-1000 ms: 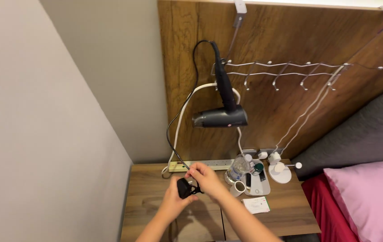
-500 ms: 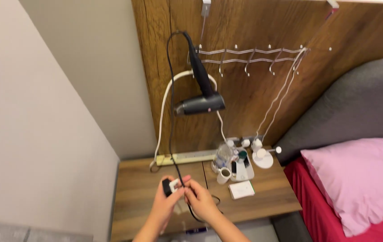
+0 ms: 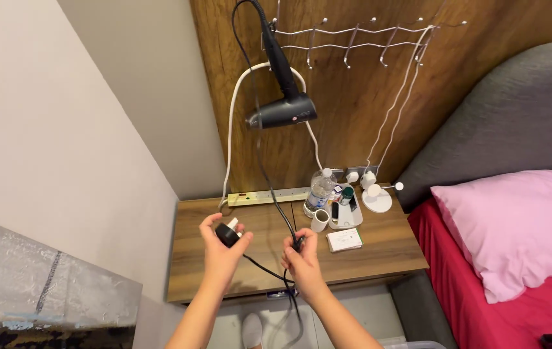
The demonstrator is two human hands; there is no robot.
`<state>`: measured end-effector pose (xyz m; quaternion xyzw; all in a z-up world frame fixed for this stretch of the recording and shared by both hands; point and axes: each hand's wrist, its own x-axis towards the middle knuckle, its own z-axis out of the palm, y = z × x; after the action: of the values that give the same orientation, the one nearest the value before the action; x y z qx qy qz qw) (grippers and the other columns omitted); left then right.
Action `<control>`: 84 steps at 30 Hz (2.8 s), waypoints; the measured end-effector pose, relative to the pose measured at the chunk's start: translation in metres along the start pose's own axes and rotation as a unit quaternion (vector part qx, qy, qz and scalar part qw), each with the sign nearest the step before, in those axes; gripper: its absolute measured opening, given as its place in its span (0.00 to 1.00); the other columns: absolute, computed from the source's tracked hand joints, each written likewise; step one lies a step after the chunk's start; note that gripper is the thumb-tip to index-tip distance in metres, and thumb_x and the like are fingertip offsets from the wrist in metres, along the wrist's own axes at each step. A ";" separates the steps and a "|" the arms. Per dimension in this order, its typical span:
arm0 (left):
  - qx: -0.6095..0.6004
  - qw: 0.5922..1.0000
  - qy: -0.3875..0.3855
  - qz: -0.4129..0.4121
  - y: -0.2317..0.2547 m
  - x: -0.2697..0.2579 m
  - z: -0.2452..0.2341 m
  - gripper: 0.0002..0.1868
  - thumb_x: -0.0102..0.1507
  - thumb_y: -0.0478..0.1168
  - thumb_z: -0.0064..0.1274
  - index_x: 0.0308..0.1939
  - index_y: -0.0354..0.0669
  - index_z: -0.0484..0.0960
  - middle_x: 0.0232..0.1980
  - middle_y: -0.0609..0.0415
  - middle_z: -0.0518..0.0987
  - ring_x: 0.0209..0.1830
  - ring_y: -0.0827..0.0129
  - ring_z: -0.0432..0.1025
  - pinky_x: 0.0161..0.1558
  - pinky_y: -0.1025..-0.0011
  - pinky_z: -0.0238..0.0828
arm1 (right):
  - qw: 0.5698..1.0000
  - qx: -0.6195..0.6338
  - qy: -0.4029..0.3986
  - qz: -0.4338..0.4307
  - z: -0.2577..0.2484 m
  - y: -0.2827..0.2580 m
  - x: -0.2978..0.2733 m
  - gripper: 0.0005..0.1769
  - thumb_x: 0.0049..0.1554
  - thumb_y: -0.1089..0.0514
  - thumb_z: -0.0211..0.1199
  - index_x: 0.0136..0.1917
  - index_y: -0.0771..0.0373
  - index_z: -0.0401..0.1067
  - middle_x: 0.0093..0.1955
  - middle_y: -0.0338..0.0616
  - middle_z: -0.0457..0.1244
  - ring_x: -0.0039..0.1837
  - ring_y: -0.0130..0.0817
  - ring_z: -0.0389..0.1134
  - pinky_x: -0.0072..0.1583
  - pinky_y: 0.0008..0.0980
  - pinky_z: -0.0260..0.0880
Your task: Gathering and organizing a hair dryer and a blender or kettle base from around a bedroom into a storage container.
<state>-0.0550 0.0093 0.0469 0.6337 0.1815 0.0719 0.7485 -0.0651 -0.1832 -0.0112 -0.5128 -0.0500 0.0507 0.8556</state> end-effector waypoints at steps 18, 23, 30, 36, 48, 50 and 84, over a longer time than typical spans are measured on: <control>-0.039 0.985 -0.132 -0.101 0.005 0.063 0.016 0.14 0.66 0.48 0.57 0.38 0.40 0.82 0.30 0.60 0.68 0.25 0.76 0.58 0.26 0.74 0.55 | 0.951 -0.292 0.065 -0.072 0.070 -0.052 0.068 0.11 0.54 0.70 0.68 0.51 0.65 0.73 0.47 0.39 0.70 0.48 0.24 0.70 0.49 0.25 0.72; -0.020 0.981 -0.172 -0.089 0.014 0.069 0.017 0.10 0.65 0.46 0.57 0.39 0.44 0.82 0.27 0.63 0.70 0.24 0.80 0.60 0.24 0.76 0.59 | 0.885 -0.421 0.047 -0.196 0.068 -0.048 0.076 0.07 0.54 0.70 0.67 0.47 0.65 0.74 0.47 0.41 0.71 0.49 0.29 0.74 0.51 0.27 0.76; -0.127 0.970 -0.171 -0.115 0.020 0.073 0.014 0.12 0.67 0.44 0.46 0.42 0.43 0.83 0.34 0.63 0.79 0.30 0.81 0.65 0.25 0.76 0.61 | 0.884 -0.405 -0.088 -0.216 0.066 -0.082 0.093 0.07 0.54 0.66 0.69 0.48 0.67 0.76 0.49 0.46 0.71 0.52 0.34 0.73 0.54 0.31 0.74; -0.075 0.984 -0.151 -0.054 0.015 0.081 0.033 0.17 0.72 0.46 0.45 0.52 0.48 0.89 0.31 0.58 0.71 0.26 0.78 0.60 0.24 0.77 0.59 | 0.839 -0.502 -0.040 -0.208 0.079 -0.103 0.117 0.09 0.51 0.59 0.73 0.44 0.63 0.76 0.40 0.41 0.71 0.44 0.37 0.72 0.48 0.33 0.73; 0.086 0.994 -0.025 0.055 0.022 0.073 0.063 0.13 0.67 0.41 0.53 0.42 0.33 0.87 0.38 0.52 0.77 0.36 0.68 0.71 0.40 0.72 0.68 | 0.848 -0.511 -0.020 -0.138 0.050 -0.080 0.149 0.05 0.53 0.60 0.67 0.43 0.62 0.79 0.36 0.40 0.70 0.39 0.34 0.69 0.43 0.34 0.70; 0.047 0.993 -0.047 0.101 0.043 0.068 0.064 0.12 0.67 0.40 0.51 0.45 0.36 0.87 0.43 0.56 0.77 0.40 0.72 0.71 0.41 0.74 0.68 | 0.920 -0.390 -0.026 -0.035 0.021 -0.060 0.163 0.06 0.56 0.60 0.65 0.45 0.64 0.79 0.37 0.39 0.69 0.38 0.30 0.68 0.42 0.32 0.69; 0.235 0.963 0.125 -0.026 -0.163 0.187 0.021 0.34 0.47 0.34 0.69 0.56 0.47 0.74 0.61 0.38 0.68 0.59 0.46 0.66 0.56 0.56 0.69 | 0.946 -0.284 -0.043 0.149 -0.034 -0.007 0.148 0.21 0.60 0.64 0.51 0.66 0.57 0.71 0.44 0.37 0.70 0.42 0.25 0.59 0.46 0.27 0.61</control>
<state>0.1055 0.0233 -0.1430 0.7729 0.3024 0.0862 0.5511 0.0862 -0.1954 -0.0159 -0.7335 -0.0215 0.1833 0.6542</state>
